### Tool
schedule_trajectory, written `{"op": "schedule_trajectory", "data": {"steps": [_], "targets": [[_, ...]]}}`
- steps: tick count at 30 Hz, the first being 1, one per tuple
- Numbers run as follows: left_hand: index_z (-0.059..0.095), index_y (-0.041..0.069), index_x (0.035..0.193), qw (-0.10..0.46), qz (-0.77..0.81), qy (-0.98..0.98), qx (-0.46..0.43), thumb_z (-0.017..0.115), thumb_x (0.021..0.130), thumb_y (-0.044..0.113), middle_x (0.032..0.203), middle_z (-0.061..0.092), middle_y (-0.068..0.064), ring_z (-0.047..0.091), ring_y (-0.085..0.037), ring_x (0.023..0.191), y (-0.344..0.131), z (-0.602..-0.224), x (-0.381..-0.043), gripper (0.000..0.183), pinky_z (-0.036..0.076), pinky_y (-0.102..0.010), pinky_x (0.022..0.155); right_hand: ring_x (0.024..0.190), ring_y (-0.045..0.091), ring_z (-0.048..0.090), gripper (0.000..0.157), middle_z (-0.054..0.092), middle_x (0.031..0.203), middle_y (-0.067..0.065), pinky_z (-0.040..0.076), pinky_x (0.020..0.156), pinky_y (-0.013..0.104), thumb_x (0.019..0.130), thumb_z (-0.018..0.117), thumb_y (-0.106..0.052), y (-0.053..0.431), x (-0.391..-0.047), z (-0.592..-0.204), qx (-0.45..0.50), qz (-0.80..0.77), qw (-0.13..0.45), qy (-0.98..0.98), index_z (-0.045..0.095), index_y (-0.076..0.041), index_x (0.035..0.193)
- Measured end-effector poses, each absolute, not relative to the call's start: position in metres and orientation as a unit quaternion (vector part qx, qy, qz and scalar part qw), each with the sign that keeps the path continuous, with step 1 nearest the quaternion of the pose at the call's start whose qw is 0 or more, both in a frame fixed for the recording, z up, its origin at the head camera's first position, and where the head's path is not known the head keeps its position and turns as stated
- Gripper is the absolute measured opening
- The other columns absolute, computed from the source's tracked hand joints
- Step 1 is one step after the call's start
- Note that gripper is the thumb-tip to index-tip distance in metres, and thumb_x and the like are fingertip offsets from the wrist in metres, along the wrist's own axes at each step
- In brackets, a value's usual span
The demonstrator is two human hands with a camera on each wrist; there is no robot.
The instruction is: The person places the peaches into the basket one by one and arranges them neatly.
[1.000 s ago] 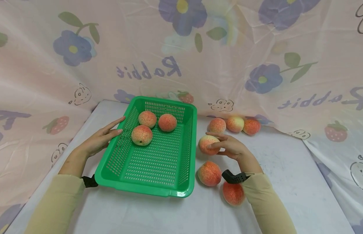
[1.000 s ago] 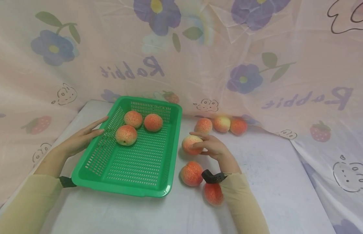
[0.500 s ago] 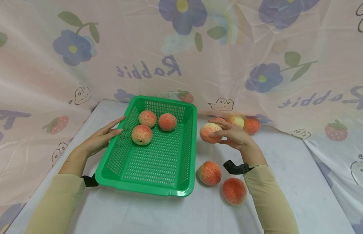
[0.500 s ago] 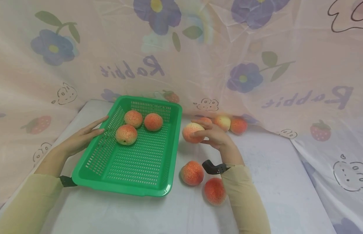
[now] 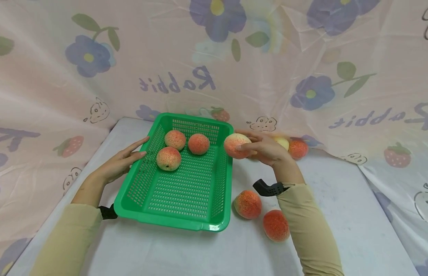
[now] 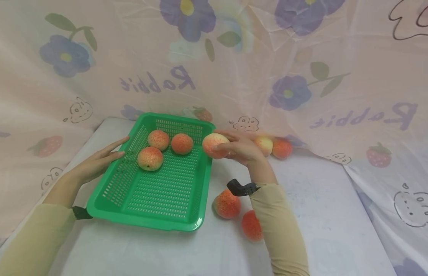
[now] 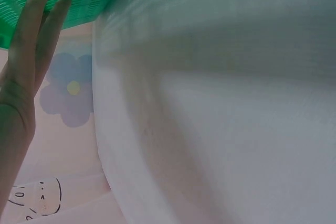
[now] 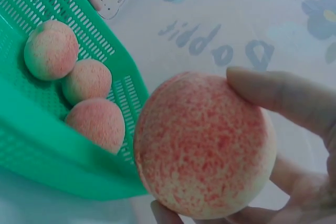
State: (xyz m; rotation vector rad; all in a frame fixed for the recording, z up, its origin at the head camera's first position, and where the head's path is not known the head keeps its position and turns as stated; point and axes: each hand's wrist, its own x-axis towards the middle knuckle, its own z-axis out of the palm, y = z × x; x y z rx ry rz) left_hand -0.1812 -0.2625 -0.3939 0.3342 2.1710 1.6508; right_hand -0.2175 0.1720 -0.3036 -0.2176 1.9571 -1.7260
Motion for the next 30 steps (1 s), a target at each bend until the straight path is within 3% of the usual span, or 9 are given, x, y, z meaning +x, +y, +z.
{"op": "schedule_trajectory", "data": {"steps": [3,9,20,25,30], "targets": [[0.009,0.037,0.155,0.196,0.592,0.772,0.121,0.042,0.104,0.034,0.158,-0.003,-0.024,0.000,-0.051,0.142,-0.262,-0.394,-0.182,0.060,0.011,-0.079,0.101,0.119,0.025,0.048,0.063,0.031,0.150,0.014,0.032,0.109,0.054,0.091,0.058,0.000,0.164,-0.218,-0.301,-0.077,-0.640,0.263,0.718,0.034,-0.009,0.149],[0.009,0.036,0.155,0.195,0.593,0.772,0.123,0.042,0.104,0.034,0.159,-0.004,-0.023,0.000,-0.052,0.142,-0.262,-0.394,-0.181,0.060,0.010,-0.079,0.101,0.135,0.029,0.034,0.063,0.028,0.154,0.014,0.028,0.112,0.056,0.089,0.059,0.003,0.145,-0.222,-0.298,-0.065,-0.659,0.266,0.701,0.038,-0.009,0.147],[0.010,0.037,0.154,0.193,0.592,0.773,0.119,0.041,0.104,0.035,0.158,-0.001,-0.026,0.007,-0.052,0.142,-0.263,-0.396,-0.182,0.060,0.012,-0.078,0.102,0.142,0.030,0.025,0.061,0.018,0.157,0.012,0.027,0.112,0.056,0.092,0.059,-0.001,0.113,-0.233,-0.297,-0.056,-0.655,0.280,0.700,0.038,-0.015,0.148],[0.010,0.037,0.154,0.195,0.594,0.771,0.121,0.041,0.104,0.036,0.158,-0.001,-0.026,0.006,-0.052,0.142,-0.262,-0.395,-0.182,0.060,0.012,-0.078,0.102,0.139,0.029,0.031,0.060,0.027,0.154,0.008,0.030,0.111,0.054,0.092,0.060,-0.002,0.098,-0.237,-0.301,-0.039,-0.663,0.283,0.692,0.041,-0.018,0.147],[0.010,0.037,0.154,0.197,0.597,0.769,0.120,0.041,0.104,0.036,0.157,0.000,-0.027,0.006,-0.052,0.142,-0.262,-0.396,-0.182,0.060,0.013,-0.077,0.103,0.139,0.030,0.032,0.058,0.027,0.155,0.007,0.033,0.109,0.053,0.092,0.061,-0.003,0.084,-0.239,-0.306,-0.022,-0.667,0.277,0.691,0.044,-0.018,0.145]]}}
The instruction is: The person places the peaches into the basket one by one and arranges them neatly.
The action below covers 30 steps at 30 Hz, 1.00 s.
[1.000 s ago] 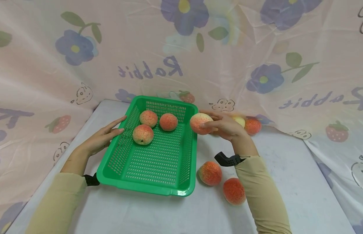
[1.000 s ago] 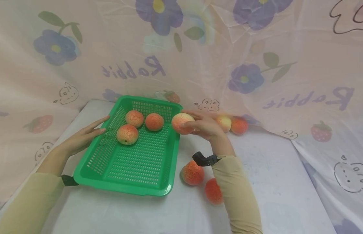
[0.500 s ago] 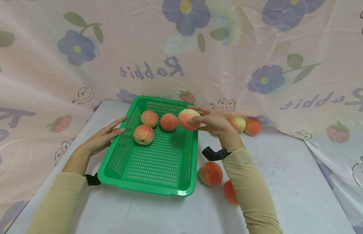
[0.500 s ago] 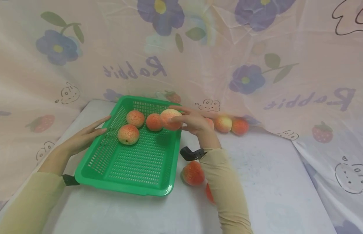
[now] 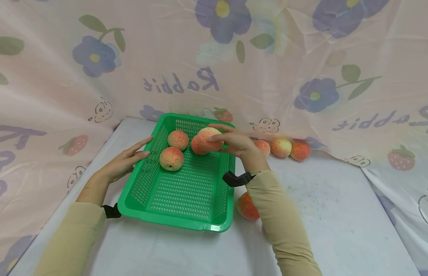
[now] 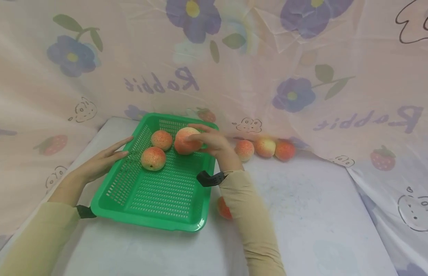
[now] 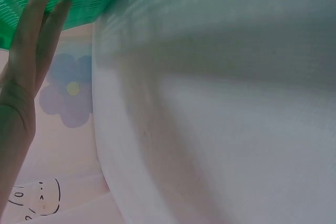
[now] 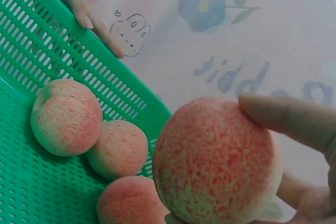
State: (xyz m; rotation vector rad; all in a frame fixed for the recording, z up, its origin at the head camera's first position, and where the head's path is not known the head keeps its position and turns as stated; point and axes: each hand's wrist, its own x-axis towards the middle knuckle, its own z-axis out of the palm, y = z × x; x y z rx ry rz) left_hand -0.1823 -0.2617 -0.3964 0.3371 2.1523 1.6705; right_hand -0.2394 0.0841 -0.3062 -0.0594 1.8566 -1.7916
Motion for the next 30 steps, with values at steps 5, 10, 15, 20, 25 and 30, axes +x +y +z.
{"op": "schedule_trajectory", "data": {"steps": [5,10,15,20,25,30], "targets": [[0.010,0.037,0.154,0.197,0.596,0.769,0.119,0.042,0.103,0.036,0.158,0.000,-0.025,0.008,-0.051,0.142,-0.262,-0.398,-0.182,0.060,0.014,-0.076,0.103,0.142,0.030,0.028,0.057,0.025,0.156,0.008,0.034,0.108,0.054,0.091,0.063,-0.003,0.073,-0.240,-0.314,-0.004,-0.665,0.273,0.695,0.046,-0.017,0.143],[0.011,0.039,0.154,0.195,0.595,0.771,0.115,0.042,0.103,0.038,0.158,0.001,-0.024,0.007,-0.050,0.143,-0.262,-0.398,-0.182,0.060,0.013,-0.077,0.103,0.141,0.031,0.028,0.057,0.026,0.155,0.009,0.035,0.108,0.056,0.089,0.064,-0.003,0.066,-0.240,-0.323,0.005,-0.661,0.270,0.700,0.047,-0.016,0.142],[0.010,0.036,0.155,0.191,0.599,0.769,0.118,0.042,0.103,0.037,0.155,0.010,-0.029,0.024,-0.050,0.138,-0.262,-0.399,-0.183,0.061,0.019,-0.073,0.105,0.136,0.031,0.036,0.058,0.032,0.152,0.010,0.037,0.106,0.057,0.088,0.066,-0.003,0.057,-0.242,-0.331,0.011,-0.656,0.279,0.701,0.048,-0.016,0.142],[0.010,0.036,0.155,0.191,0.599,0.768,0.121,0.042,0.103,0.037,0.155,0.011,-0.029,0.025,-0.049,0.138,-0.262,-0.400,-0.183,0.061,0.020,-0.072,0.106,0.137,0.033,0.034,0.059,0.034,0.151,0.011,0.033,0.108,0.058,0.089,0.064,-0.001,0.047,-0.241,-0.338,0.028,-0.657,0.300,0.690,0.045,-0.015,0.144],[0.010,0.037,0.154,0.192,0.599,0.768,0.123,0.042,0.103,0.037,0.157,0.007,-0.028,0.020,-0.050,0.140,-0.262,-0.400,-0.183,0.060,0.018,-0.073,0.105,0.135,0.032,0.036,0.061,0.037,0.148,0.011,0.036,0.107,0.056,0.090,0.063,-0.001,0.040,-0.240,-0.343,0.024,-0.648,0.310,0.695,0.041,-0.015,0.145],[0.010,0.037,0.154,0.192,0.601,0.766,0.123,0.042,0.103,0.036,0.155,0.012,-0.029,0.029,-0.049,0.136,-0.263,-0.400,-0.184,0.060,0.021,-0.072,0.105,0.134,0.033,0.038,0.057,0.037,0.147,0.013,0.038,0.105,0.056,0.089,0.063,-0.001,0.034,-0.239,-0.348,0.034,-0.648,0.308,0.696,0.043,-0.012,0.142]]}}
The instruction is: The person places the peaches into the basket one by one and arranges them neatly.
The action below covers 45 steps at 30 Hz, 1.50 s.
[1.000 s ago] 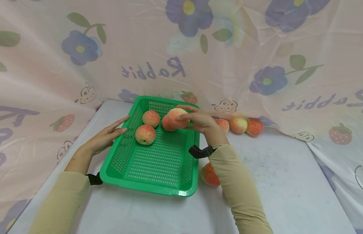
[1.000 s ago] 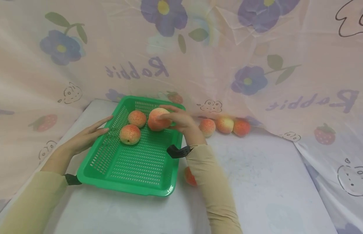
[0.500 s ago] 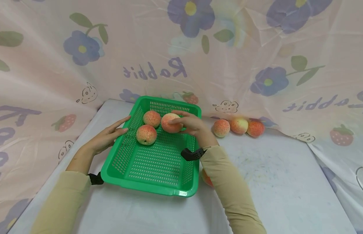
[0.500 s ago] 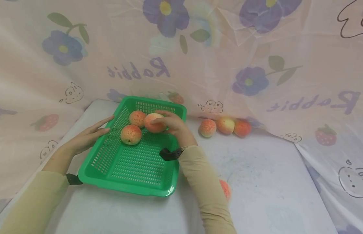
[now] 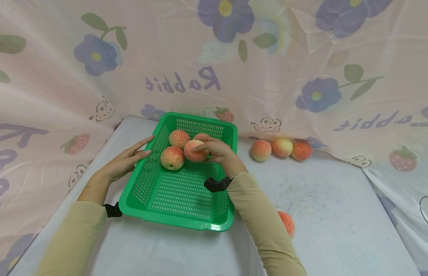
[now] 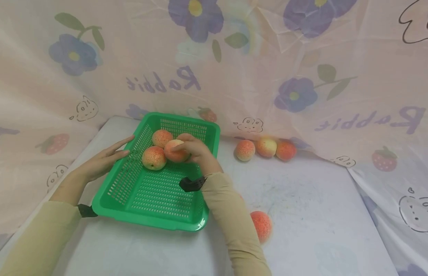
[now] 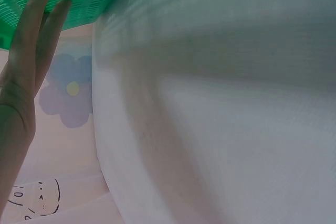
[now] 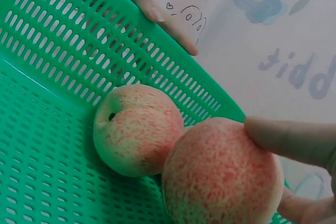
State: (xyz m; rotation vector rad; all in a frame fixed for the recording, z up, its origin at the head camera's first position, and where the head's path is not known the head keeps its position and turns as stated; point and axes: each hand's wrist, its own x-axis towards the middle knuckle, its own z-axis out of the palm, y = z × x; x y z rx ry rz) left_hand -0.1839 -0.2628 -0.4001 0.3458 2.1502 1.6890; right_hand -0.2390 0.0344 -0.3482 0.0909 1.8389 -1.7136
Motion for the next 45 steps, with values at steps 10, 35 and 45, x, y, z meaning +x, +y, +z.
{"op": "schedule_trajectory", "data": {"steps": [10,35,45], "targets": [[0.009,0.037,0.154,0.193,0.599,0.767,0.123,0.041,0.104,0.037,0.158,0.001,-0.024,0.021,-0.050,0.139,-0.262,-0.399,-0.183,0.060,0.019,-0.073,0.105,0.141,0.037,0.027,0.070,0.023,0.156,0.013,0.035,0.105,0.062,0.088,0.063,0.004,0.025,-0.239,-0.353,0.081,-0.640,0.325,0.691,0.033,-0.010,0.149],[0.009,0.038,0.154,0.192,0.595,0.770,0.124,0.039,0.104,0.038,0.160,-0.003,-0.018,0.011,-0.051,0.142,-0.261,-0.398,-0.182,0.059,0.017,-0.075,0.104,0.142,0.047,0.015,0.060,0.014,0.159,0.017,0.036,0.100,0.067,0.088,0.063,0.004,0.029,-0.235,-0.354,0.134,-0.632,0.319,0.693,0.044,-0.008,0.144],[0.009,0.036,0.155,0.191,0.598,0.768,0.128,0.039,0.104,0.037,0.159,-0.002,-0.021,0.018,-0.052,0.140,-0.262,-0.398,-0.182,0.059,0.019,-0.073,0.105,0.143,0.045,0.014,0.062,0.020,0.156,0.020,0.040,0.099,0.063,0.087,0.066,-0.004,0.043,-0.234,-0.356,0.085,-0.636,0.326,0.695,0.043,-0.010,0.144]]}}
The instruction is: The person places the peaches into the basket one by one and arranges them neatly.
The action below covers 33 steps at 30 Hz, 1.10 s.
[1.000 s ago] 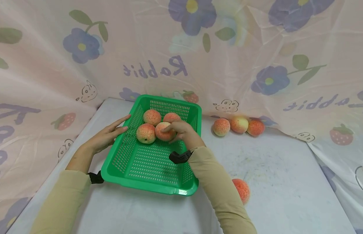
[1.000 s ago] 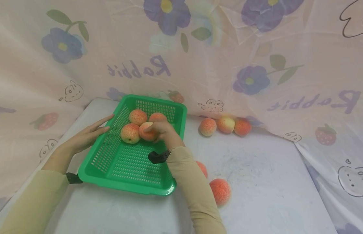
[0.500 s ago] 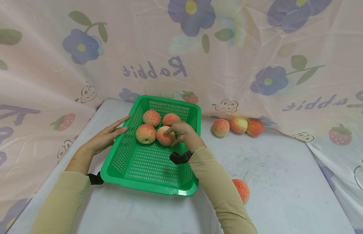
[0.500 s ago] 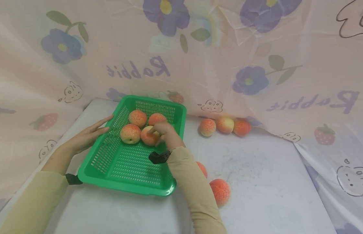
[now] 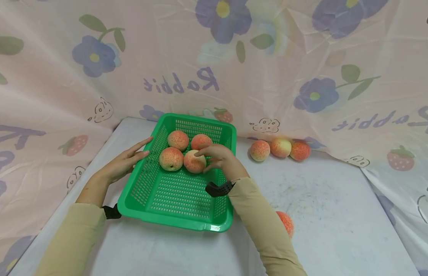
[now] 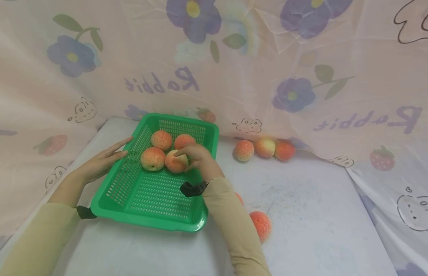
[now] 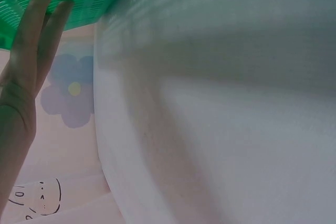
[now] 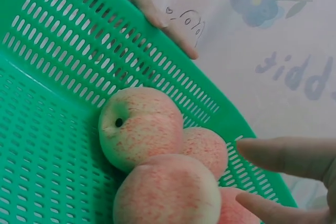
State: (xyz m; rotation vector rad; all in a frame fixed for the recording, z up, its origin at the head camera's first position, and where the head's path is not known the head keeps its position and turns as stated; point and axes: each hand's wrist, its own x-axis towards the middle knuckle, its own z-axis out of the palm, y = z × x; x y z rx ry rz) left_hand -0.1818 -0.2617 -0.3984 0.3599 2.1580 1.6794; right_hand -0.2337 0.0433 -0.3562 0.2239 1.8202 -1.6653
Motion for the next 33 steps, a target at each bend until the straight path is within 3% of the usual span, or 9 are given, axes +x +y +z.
{"op": "schedule_trajectory", "data": {"steps": [5,12,17,25,33], "targets": [[0.008,0.037,0.155,0.192,0.598,0.768,0.127,0.039,0.104,0.036,0.159,-0.003,-0.022,0.013,-0.052,0.141,-0.263,-0.399,-0.181,0.059,0.017,-0.075,0.104,0.144,0.041,0.015,0.063,0.027,0.155,0.015,0.036,0.103,0.063,0.091,0.060,0.000,0.049,-0.225,-0.346,0.078,-0.660,0.323,0.674,0.036,-0.010,0.148],[0.008,0.037,0.154,0.193,0.598,0.767,0.127,0.039,0.104,0.036,0.158,-0.002,-0.024,0.015,-0.053,0.140,-0.262,-0.399,-0.181,0.059,0.016,-0.075,0.104,0.146,0.039,0.009,0.065,0.018,0.159,0.008,0.036,0.104,0.062,0.092,0.059,0.001,0.057,-0.218,-0.340,0.063,-0.687,0.329,0.644,0.033,-0.014,0.150],[0.008,0.036,0.155,0.194,0.600,0.765,0.128,0.039,0.104,0.036,0.159,-0.002,-0.023,0.017,-0.052,0.140,-0.261,-0.399,-0.182,0.059,0.017,-0.074,0.104,0.146,0.039,0.012,0.065,0.017,0.159,0.013,0.034,0.106,0.062,0.092,0.057,0.002,0.069,-0.212,-0.332,0.048,-0.711,0.323,0.623,0.032,-0.013,0.151],[0.008,0.037,0.155,0.196,0.595,0.770,0.119,0.040,0.104,0.037,0.160,-0.006,-0.018,0.002,-0.051,0.143,-0.261,-0.396,-0.181,0.060,0.012,-0.076,0.104,0.146,0.034,0.013,0.062,0.010,0.160,0.014,0.029,0.110,0.060,0.095,0.047,0.006,0.093,-0.205,-0.320,0.007,-0.742,0.330,0.583,0.026,-0.008,0.152],[0.009,0.039,0.154,0.195,0.592,0.772,0.122,0.040,0.104,0.036,0.160,-0.009,-0.013,-0.006,-0.050,0.143,-0.263,-0.396,-0.181,0.059,0.008,-0.079,0.101,0.143,0.034,0.025,0.056,0.024,0.154,0.017,0.028,0.114,0.052,0.098,0.045,0.002,0.118,-0.203,-0.319,-0.024,-0.744,0.293,0.601,0.028,-0.005,0.151]]}}
